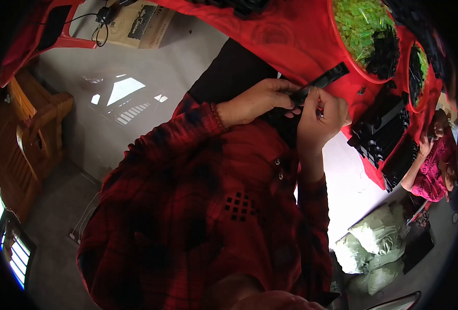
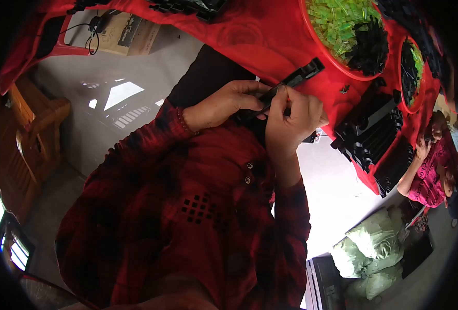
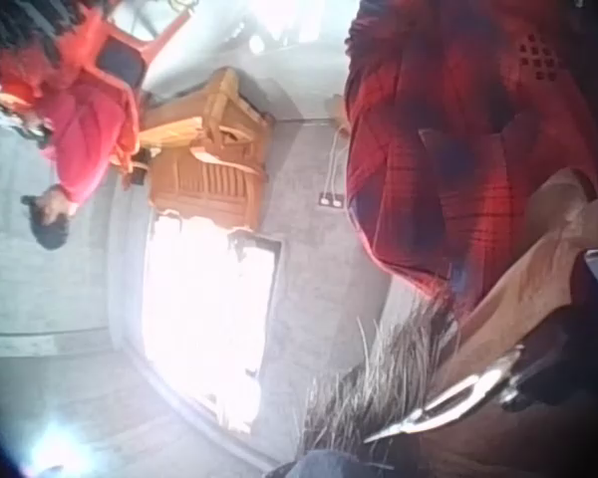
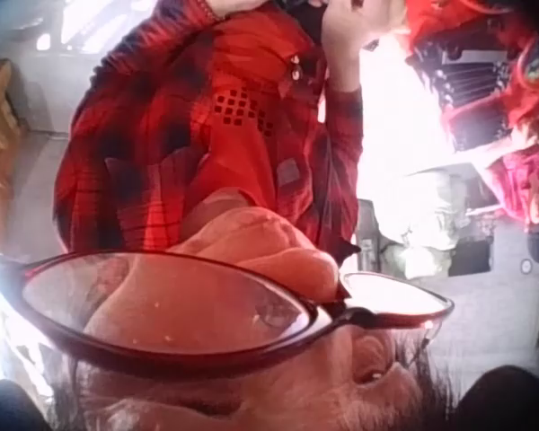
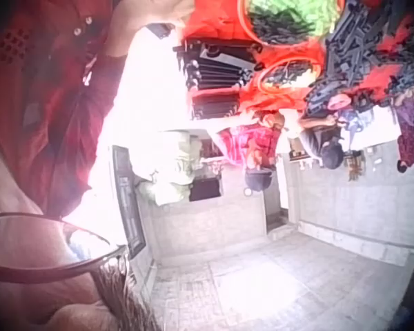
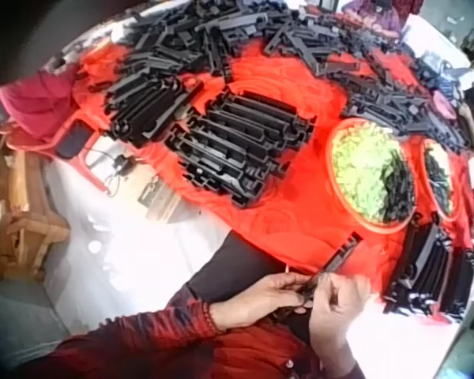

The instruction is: The person assembles plastic toy gun components by hand, fitting plastic caps and a toy gun barrel onto a toy gun frame.

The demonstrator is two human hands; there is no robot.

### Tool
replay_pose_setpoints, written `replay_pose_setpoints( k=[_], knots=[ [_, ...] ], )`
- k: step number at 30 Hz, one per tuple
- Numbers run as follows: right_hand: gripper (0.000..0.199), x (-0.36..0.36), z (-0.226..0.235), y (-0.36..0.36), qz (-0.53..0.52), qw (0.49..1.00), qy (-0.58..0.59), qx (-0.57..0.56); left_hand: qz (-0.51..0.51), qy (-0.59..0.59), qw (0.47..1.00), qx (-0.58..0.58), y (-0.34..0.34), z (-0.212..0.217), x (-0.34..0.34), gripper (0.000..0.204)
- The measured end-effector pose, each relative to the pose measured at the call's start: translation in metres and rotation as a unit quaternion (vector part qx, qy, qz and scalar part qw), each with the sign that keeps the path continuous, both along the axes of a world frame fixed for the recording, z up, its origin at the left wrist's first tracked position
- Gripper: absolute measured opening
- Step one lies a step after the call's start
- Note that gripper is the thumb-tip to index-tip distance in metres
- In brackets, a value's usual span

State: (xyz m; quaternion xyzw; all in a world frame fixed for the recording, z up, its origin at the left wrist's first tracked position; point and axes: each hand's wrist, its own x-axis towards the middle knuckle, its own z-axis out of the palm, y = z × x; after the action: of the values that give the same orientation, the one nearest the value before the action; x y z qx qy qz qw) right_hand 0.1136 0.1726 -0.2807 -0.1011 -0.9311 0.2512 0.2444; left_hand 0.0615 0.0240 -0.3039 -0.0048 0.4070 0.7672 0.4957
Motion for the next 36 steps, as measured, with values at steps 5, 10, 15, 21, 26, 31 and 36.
replay_pose_setpoints(
  k=[5,10,15,21,26,31,36],
  knots=[
    [0.008,-0.001,-0.006,-0.001,0.006,0.997,0.024,0.074,0.015,0.008,1.0,-0.002,0.004,0.002,0.002,0.046],
    [0.008,-0.001,-0.011,0.001,0.008,0.993,0.045,0.106,0.032,0.012,0.999,0.006,0.007,-0.006,0.006,0.038],
    [0.007,0.003,-0.005,0.004,-0.005,0.996,0.001,0.091,0.022,0.069,0.996,-0.052,0.011,-0.007,0.007,0.033],
    [0.009,-0.004,0.024,0.015,0.051,0.982,-0.07,0.166,0.004,0.136,0.985,-0.11,0.011,-0.002,0.004,0.03],
    [0.012,-0.006,0.026,0.021,0.067,0.992,-0.053,0.093,-0.044,0.096,0.991,-0.08,0.006,-0.004,-0.007,0.031],
    [0.016,-0.007,0.028,0.021,0.003,0.995,-0.053,-0.08,-0.053,0.05,0.997,-0.022,0.002,-0.003,-0.011,0.045],
    [0.015,-0.011,0.026,0.018,0.028,0.995,-0.049,-0.083,-0.049,0.042,0.998,-0.007,0.003,-0.003,-0.012,0.045]
  ],
)
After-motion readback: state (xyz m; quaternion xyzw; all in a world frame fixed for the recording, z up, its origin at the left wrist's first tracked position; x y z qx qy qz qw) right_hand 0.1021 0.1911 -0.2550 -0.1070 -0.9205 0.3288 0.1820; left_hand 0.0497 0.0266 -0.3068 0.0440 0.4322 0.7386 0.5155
